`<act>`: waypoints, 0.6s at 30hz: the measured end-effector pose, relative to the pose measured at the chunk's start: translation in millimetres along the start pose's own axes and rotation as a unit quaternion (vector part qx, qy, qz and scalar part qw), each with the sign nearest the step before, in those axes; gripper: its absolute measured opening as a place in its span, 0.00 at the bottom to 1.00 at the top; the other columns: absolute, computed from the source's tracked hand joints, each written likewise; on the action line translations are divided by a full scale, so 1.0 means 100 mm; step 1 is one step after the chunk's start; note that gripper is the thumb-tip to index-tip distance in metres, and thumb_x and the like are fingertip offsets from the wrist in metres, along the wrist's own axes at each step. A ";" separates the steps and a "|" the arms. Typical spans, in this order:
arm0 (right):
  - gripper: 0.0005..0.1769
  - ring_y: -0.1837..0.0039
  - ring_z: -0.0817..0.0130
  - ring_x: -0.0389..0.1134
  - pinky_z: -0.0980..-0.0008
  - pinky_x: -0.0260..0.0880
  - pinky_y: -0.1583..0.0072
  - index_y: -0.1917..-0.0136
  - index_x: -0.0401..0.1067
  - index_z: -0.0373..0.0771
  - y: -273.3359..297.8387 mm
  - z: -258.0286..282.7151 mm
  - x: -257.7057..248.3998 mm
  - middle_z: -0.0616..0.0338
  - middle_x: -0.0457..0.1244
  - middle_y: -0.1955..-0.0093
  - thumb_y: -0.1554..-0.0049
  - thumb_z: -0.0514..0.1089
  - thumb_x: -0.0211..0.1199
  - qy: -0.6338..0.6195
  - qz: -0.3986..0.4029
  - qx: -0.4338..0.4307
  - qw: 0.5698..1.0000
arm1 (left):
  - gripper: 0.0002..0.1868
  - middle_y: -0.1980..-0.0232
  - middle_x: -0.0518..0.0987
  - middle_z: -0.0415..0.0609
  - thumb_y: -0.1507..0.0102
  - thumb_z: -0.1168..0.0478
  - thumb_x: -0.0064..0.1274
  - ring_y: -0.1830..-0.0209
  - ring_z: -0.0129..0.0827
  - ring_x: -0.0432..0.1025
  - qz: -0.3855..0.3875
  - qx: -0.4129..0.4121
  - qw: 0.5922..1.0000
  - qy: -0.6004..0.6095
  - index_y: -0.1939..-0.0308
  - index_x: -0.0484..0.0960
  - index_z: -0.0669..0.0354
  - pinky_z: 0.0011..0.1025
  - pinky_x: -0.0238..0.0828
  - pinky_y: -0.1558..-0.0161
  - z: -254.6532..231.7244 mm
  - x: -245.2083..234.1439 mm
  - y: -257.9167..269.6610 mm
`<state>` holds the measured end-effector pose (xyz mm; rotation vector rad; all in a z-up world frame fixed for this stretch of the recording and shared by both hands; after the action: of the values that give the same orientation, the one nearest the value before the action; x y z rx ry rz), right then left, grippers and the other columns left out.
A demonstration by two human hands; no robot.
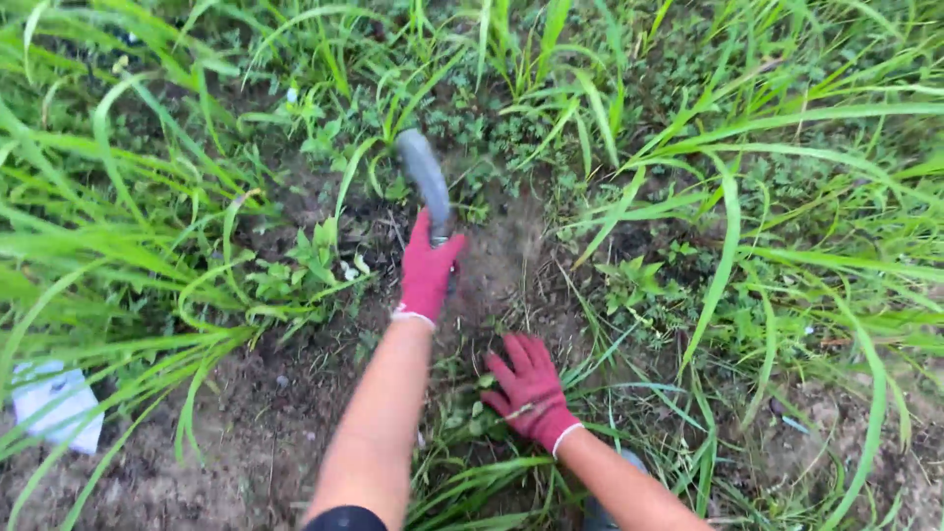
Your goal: Using a hand sickle to remove weeds from around plants in a garden.
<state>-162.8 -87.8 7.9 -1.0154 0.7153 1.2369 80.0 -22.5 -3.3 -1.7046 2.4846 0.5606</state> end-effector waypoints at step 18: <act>0.46 0.23 0.33 0.49 0.28 0.37 0.26 0.31 0.67 0.38 0.38 -0.33 0.44 0.38 0.54 0.26 0.56 0.64 0.71 0.033 0.074 0.015 0.997 | 0.39 0.46 0.80 0.66 0.45 0.63 0.51 0.48 0.60 0.75 0.310 0.127 0.886 -0.321 0.27 0.68 0.49 0.49 0.71 0.46 0.49 1.19 -0.13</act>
<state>-187.4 -99.3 -52.7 -0.9951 0.8706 1.3206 39.8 -115.8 -83.5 -0.4703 2.3805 0.6591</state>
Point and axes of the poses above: each hand's wrist, its own y-axis away from the middle knuckle, its own x-axis out of the palm, z = x × y, the point moved 7 cm from there along -y, towards the middle knuckle
